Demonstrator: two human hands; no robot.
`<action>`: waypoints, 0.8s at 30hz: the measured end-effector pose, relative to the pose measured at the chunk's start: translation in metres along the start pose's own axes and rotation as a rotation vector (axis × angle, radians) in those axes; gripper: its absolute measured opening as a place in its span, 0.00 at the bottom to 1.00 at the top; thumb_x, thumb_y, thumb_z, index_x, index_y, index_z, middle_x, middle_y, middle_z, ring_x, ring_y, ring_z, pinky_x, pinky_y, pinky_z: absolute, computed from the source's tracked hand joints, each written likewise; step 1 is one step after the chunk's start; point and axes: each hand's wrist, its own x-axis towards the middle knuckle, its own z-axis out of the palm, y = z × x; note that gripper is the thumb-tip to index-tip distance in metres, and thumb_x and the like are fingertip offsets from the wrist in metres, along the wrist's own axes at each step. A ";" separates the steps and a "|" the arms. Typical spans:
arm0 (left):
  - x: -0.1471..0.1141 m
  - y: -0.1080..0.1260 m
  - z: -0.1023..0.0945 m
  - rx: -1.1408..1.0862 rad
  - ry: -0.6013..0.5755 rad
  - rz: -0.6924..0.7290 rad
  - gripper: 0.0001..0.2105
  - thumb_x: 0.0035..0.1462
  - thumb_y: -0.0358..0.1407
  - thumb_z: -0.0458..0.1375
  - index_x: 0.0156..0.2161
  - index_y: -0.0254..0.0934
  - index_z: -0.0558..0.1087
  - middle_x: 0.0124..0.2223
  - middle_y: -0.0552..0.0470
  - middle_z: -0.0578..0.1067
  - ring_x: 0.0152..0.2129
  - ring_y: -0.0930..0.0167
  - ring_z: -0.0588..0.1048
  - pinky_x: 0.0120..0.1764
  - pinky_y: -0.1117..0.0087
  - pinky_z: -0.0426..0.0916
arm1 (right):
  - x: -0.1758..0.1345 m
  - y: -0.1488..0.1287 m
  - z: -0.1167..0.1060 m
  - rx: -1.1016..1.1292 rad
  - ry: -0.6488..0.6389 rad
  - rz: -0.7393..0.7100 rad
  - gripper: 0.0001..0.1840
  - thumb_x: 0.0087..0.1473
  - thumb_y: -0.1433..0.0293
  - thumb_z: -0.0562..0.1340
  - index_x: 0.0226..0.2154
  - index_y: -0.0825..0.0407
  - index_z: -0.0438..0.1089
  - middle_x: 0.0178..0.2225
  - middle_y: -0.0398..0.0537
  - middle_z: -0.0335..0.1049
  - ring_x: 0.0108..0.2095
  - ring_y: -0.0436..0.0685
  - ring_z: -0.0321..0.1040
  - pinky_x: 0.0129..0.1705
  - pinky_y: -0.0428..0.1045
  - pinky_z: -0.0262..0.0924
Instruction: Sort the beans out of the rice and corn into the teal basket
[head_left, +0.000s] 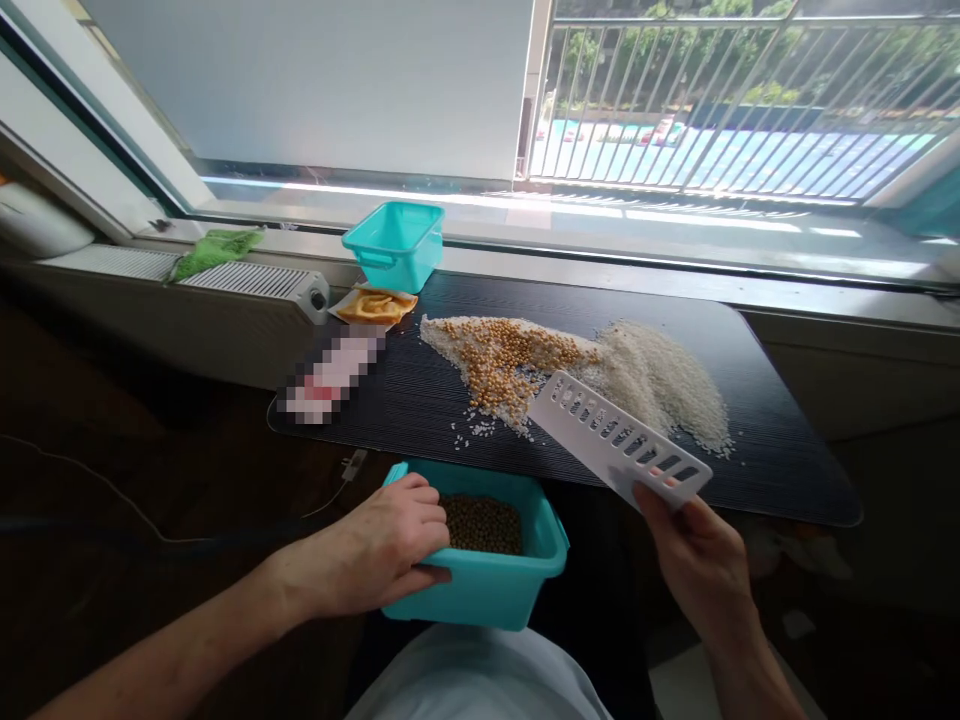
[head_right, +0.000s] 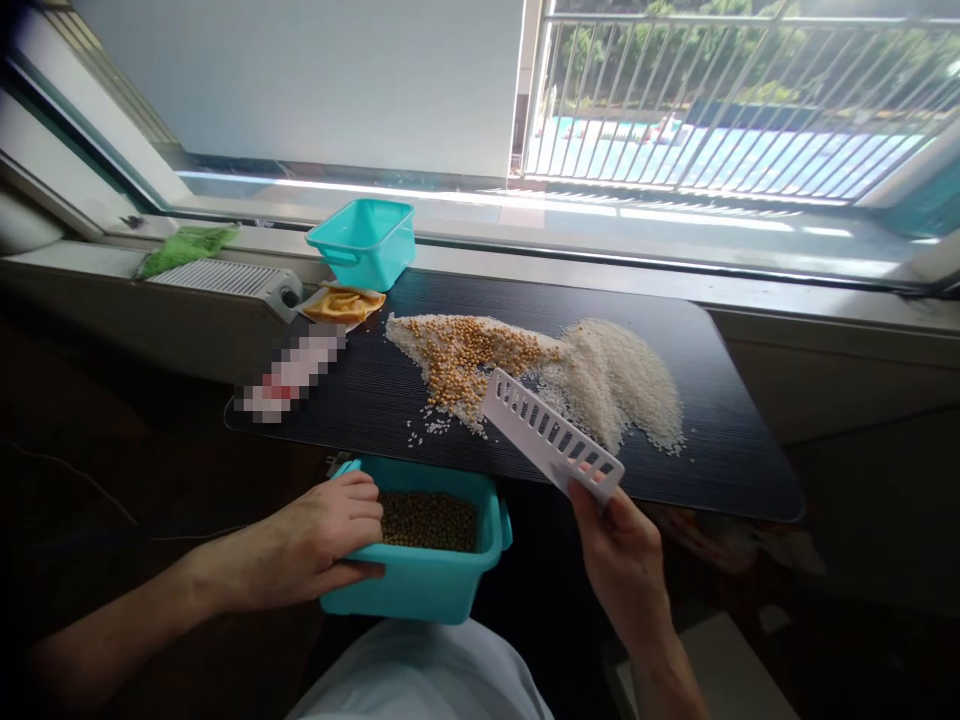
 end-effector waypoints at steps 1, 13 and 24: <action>0.002 0.001 0.000 0.001 -0.006 0.005 0.10 0.57 0.33 0.64 0.28 0.37 0.67 0.28 0.55 0.72 0.30 0.69 0.68 0.41 0.66 0.59 | 0.000 -0.001 0.002 0.025 -0.023 0.002 0.18 0.46 0.55 0.69 0.37 0.48 0.81 0.36 0.47 0.82 0.39 0.65 0.79 0.47 0.59 0.72; 0.009 0.005 0.000 0.018 -0.046 0.008 0.10 0.59 0.35 0.62 0.29 0.37 0.68 0.30 0.54 0.73 0.31 0.69 0.69 0.43 0.65 0.59 | 0.017 -0.004 0.012 0.141 -0.173 0.089 0.20 0.44 0.54 0.71 0.38 0.48 0.81 0.39 0.48 0.81 0.42 0.66 0.78 0.52 0.62 0.68; 0.011 0.004 -0.001 0.018 -0.042 0.025 0.10 0.58 0.36 0.63 0.28 0.37 0.68 0.29 0.54 0.73 0.30 0.69 0.69 0.41 0.66 0.59 | 0.008 -0.007 -0.003 0.136 -0.214 0.097 0.20 0.44 0.53 0.71 0.38 0.47 0.81 0.39 0.48 0.81 0.42 0.67 0.78 0.51 0.62 0.69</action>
